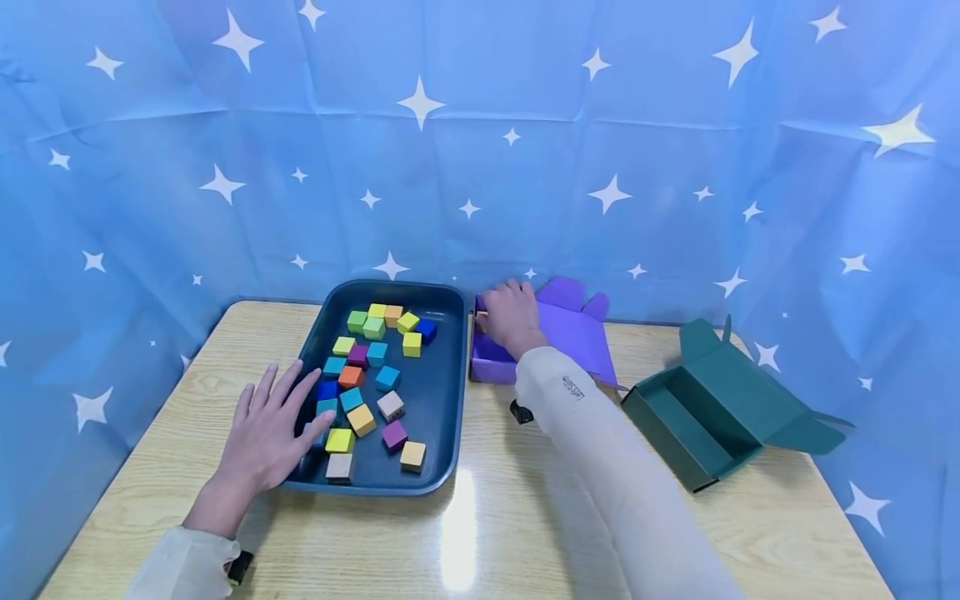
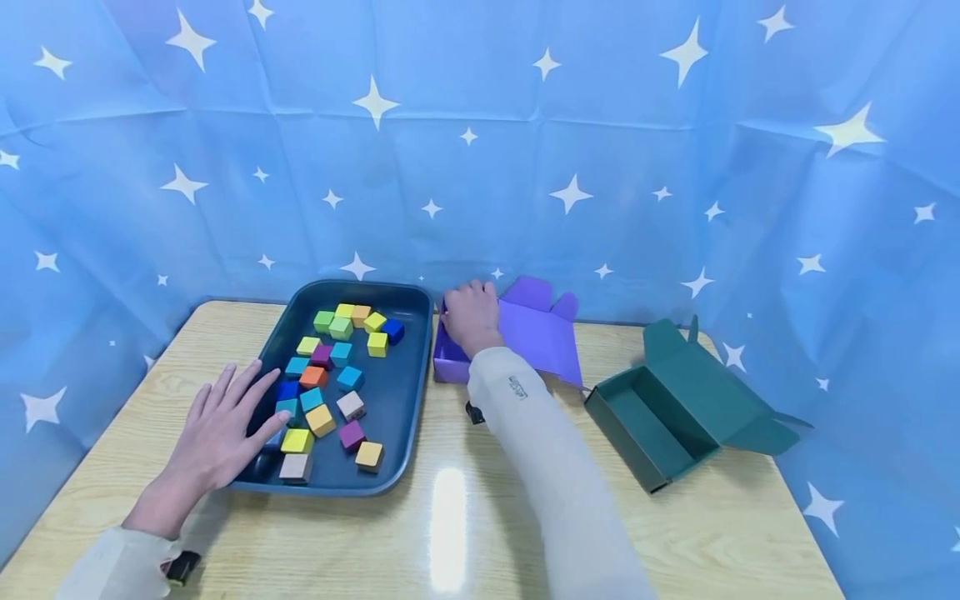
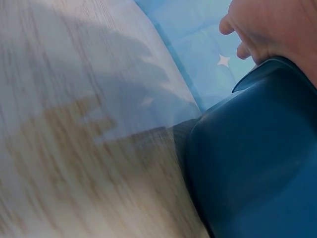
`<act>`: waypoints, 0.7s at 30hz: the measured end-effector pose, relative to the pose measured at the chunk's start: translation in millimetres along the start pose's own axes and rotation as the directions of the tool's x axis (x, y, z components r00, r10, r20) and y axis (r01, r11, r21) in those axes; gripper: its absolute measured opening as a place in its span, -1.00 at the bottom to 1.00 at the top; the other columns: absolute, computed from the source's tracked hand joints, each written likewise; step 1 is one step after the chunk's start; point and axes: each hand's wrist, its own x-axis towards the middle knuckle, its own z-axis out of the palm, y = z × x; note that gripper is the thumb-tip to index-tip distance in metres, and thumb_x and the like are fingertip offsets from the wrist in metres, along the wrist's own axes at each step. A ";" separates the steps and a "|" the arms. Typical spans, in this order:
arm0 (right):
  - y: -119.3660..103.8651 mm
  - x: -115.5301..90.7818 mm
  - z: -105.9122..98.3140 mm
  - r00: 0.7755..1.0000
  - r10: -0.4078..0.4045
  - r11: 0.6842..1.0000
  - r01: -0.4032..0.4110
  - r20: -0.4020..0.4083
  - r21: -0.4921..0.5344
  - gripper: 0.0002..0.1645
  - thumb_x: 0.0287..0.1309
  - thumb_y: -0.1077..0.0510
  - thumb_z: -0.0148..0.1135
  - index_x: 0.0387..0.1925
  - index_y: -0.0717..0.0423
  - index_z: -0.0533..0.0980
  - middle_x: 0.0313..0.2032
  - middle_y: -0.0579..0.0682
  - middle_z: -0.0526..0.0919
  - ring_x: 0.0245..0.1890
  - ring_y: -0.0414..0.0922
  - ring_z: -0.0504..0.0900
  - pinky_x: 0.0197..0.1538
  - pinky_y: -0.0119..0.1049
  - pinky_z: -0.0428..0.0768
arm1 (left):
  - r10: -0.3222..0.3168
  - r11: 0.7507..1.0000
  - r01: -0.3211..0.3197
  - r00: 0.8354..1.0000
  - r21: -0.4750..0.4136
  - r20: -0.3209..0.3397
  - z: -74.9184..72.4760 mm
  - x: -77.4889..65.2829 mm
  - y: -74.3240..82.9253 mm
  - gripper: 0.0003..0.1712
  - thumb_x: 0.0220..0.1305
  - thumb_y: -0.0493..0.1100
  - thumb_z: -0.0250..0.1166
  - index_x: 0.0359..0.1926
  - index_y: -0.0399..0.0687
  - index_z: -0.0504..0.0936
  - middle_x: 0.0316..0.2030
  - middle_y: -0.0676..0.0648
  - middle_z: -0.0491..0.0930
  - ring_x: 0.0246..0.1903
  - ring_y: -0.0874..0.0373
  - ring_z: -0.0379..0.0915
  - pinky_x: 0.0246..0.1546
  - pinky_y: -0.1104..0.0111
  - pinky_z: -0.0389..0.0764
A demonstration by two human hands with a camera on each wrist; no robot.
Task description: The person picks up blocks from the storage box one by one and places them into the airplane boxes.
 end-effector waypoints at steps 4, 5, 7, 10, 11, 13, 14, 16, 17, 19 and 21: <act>-10.6 -9.9 -14.5 0.999 -0.035 0.999 0.036 -0.015 0.028 -0.65 0.26 -0.18 0.20 -0.05 -0.10 0.59 -0.07 -0.05 0.65 -0.01 -0.01 0.49 0.14 -0.07 0.38 | 0.002 1.000 -0.002 1.000 0.002 0.007 -1.4 -0.7 -1.1 -0.14 0.34 0.36 -0.01 0.51 0.08 0.10 0.51 -0.27 -0.01 0.50 -0.34 -0.31 0.38 -0.35 -0.19; -13.8 -12.6 -17.0 0.999 -0.048 0.998 0.048 -0.020 0.037 -0.62 0.26 -0.17 0.20 0.00 -0.10 0.58 -0.05 -0.05 0.65 0.01 -0.01 0.49 0.16 -0.06 0.38 | 0.003 1.000 -0.003 1.000 0.002 0.012 -2.0 -0.6 -1.5 -0.14 0.34 0.36 -0.01 0.51 0.08 0.09 0.51 -0.27 -0.01 0.50 -0.34 -0.31 0.38 -0.35 -0.20; -20.0 -18.5 -20.3 0.997 -0.072 0.996 0.074 -0.032 0.048 -0.58 0.26 -0.16 0.20 0.06 -0.09 0.57 0.01 -0.05 0.64 0.04 -0.01 0.48 0.18 -0.06 0.38 | 0.007 1.000 -0.007 1.000 0.008 0.025 -3.6 0.2 -2.2 -0.14 0.34 0.37 -0.03 0.51 0.07 0.10 0.51 -0.28 -0.02 0.49 -0.34 -0.30 0.38 -0.35 -0.20; -30.7 -28.9 -23.5 0.992 -0.115 0.991 0.118 -0.049 0.056 -0.53 0.25 -0.17 0.22 0.12 -0.10 0.56 0.04 -0.05 0.62 0.08 -0.03 0.47 0.21 -0.07 0.38 | 0.018 1.000 -0.019 0.998 0.015 0.052 -7.3 3.7 -3.4 -0.14 0.35 0.36 -0.03 0.50 0.05 0.11 0.51 -0.29 -0.02 0.48 -0.36 -0.27 0.38 -0.35 -0.20; -34.4 -32.8 -24.1 0.990 -0.130 0.990 0.132 -0.053 0.050 -0.52 0.25 -0.17 0.22 0.14 -0.11 0.55 0.05 -0.06 0.62 0.09 -0.03 0.47 0.23 -0.07 0.38 | 0.021 1.000 -0.022 0.998 0.016 0.061 -8.8 5.4 -3.8 -0.15 0.36 0.36 -0.02 0.50 0.04 0.11 0.50 -0.29 -0.02 0.48 -0.37 -0.26 0.39 -0.35 -0.20; -42.5 -41.6 -25.5 0.986 -0.159 0.987 0.161 -0.052 0.030 -0.49 0.24 -0.21 0.21 0.15 -0.13 0.55 0.05 -0.07 0.62 0.08 -0.05 0.47 0.21 -0.10 0.39 | 0.028 0.999 -0.029 0.996 0.017 0.080 -12.0 9.8 -4.7 -0.15 0.36 0.34 -0.02 0.50 0.03 0.10 0.50 -0.30 0.00 0.48 -0.37 -0.25 0.39 -0.34 -0.20; -46.7 -46.2 -25.9 0.983 -0.175 0.984 0.176 -0.048 0.023 -0.47 0.23 -0.23 0.20 0.16 -0.14 0.55 0.04 -0.08 0.62 0.07 -0.06 0.47 0.21 -0.12 0.39 | 0.031 0.999 -0.033 0.996 0.017 0.087 -13.5 12.3 -5.4 -0.15 0.37 0.33 -0.02 0.50 0.02 0.10 0.49 -0.31 0.01 0.48 -0.37 -0.25 0.40 -0.34 -0.20; -55.3 -55.6 -26.8 0.977 -0.210 0.978 0.211 -0.034 0.008 -0.45 0.22 -0.27 0.19 0.16 -0.17 0.55 0.04 -0.09 0.61 0.07 -0.08 0.46 0.22 -0.13 0.39 | 0.035 0.999 -0.037 0.995 0.021 0.097 -16.4 17.3 -6.5 -0.15 0.37 0.33 -0.02 0.51 0.00 0.08 0.49 -0.32 0.02 0.48 -0.36 -0.25 0.40 -0.33 -0.19; -59.8 -60.1 -27.2 0.973 -0.231 0.973 0.231 -0.025 0.006 -0.44 0.22 -0.29 0.18 0.16 -0.17 0.55 0.04 -0.10 0.61 0.06 -0.09 0.46 0.24 -0.12 0.39 | 0.037 0.999 -0.039 0.994 0.021 0.101 -17.7 19.6 -7.0 -0.14 0.37 0.33 -0.02 0.51 -0.01 0.08 0.48 -0.33 0.02 0.48 -0.36 -0.25 0.41 -0.33 -0.20; -68.5 -69.2 -27.8 0.960 -0.279 0.960 0.279 -0.004 0.013 -0.44 0.21 -0.30 0.19 0.15 -0.18 0.55 0.03 -0.11 0.61 0.05 -0.10 0.46 0.24 -0.12 0.39 | 0.041 0.999 -0.044 0.993 0.029 0.106 -19.8 23.8 -8.4 -0.13 0.37 0.33 -0.01 0.51 -0.02 0.07 0.48 -0.34 0.02 0.48 -0.36 -0.24 0.41 -0.33 -0.19; -76.4 -78.3 -27.7 0.945 -0.327 0.945 0.326 0.017 0.030 -0.46 0.19 -0.30 0.20 0.13 -0.19 0.57 0.03 -0.12 0.61 0.05 -0.11 0.46 0.26 -0.11 0.39 | 0.046 0.998 -0.050 0.993 0.033 0.112 -21.1 26.7 -9.2 -0.12 0.36 0.33 -0.01 0.51 -0.03 0.07 0.49 -0.34 0.01 0.48 -0.35 -0.23 0.40 -0.33 -0.17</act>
